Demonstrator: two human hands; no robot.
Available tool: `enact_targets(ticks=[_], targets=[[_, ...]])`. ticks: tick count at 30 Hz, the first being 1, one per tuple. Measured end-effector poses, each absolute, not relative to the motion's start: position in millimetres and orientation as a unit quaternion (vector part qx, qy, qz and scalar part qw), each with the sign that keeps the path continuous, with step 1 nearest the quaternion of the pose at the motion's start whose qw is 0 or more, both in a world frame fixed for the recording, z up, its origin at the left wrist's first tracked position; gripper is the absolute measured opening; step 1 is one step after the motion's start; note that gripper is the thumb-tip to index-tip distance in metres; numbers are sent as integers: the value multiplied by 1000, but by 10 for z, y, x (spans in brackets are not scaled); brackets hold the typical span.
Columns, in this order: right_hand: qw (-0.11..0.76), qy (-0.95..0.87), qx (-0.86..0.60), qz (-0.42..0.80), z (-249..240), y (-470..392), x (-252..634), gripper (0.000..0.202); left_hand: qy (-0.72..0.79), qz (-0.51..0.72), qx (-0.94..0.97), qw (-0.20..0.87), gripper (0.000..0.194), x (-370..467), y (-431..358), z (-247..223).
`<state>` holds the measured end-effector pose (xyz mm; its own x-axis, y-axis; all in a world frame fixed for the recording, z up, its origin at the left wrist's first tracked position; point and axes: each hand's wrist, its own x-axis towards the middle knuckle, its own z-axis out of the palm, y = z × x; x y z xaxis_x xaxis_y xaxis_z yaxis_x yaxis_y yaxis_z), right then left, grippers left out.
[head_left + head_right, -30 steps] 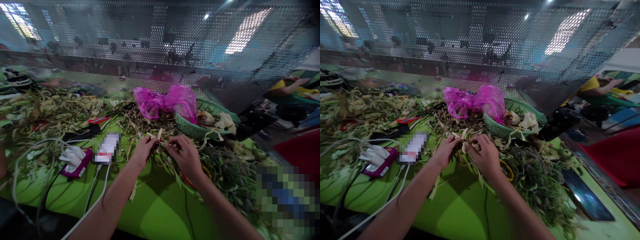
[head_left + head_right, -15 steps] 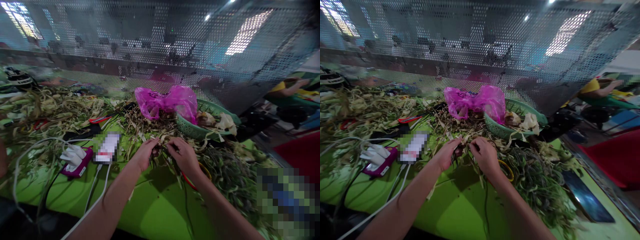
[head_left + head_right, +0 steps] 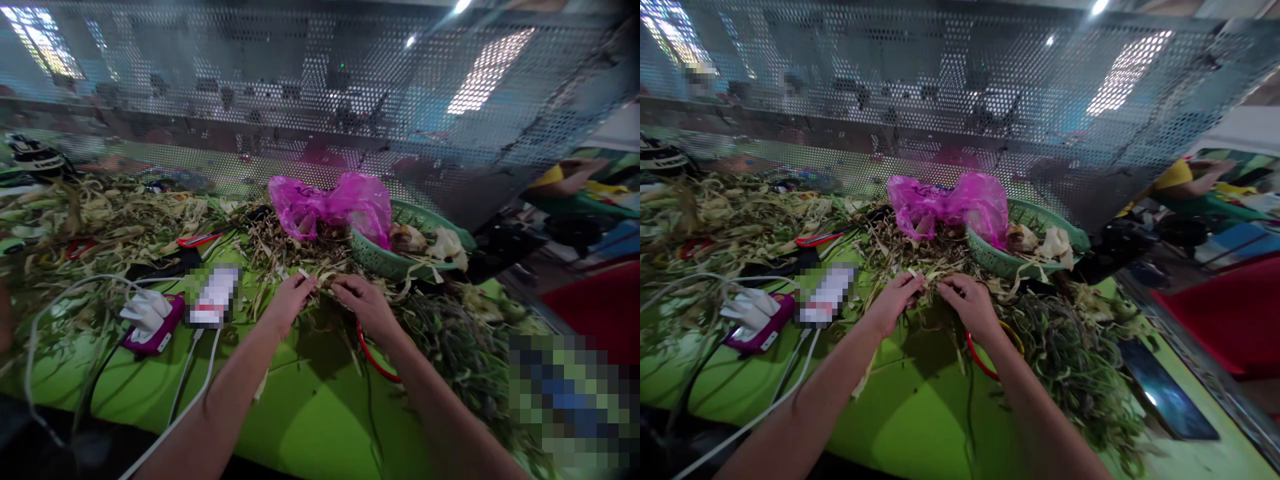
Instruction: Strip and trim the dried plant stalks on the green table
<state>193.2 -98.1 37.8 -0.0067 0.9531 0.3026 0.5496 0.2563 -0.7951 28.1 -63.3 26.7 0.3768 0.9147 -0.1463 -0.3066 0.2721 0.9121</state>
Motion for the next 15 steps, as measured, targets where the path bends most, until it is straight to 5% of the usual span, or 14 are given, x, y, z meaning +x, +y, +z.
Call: enact_targets(ticks=[5,15], targets=[[529,-533,-513,415,333,-995,1825,22,353,392,480,701,34,324,-694,260],[578,-470,-545,385,257,-955,1918,24,317,365,477,734,30,374,-727,275]])
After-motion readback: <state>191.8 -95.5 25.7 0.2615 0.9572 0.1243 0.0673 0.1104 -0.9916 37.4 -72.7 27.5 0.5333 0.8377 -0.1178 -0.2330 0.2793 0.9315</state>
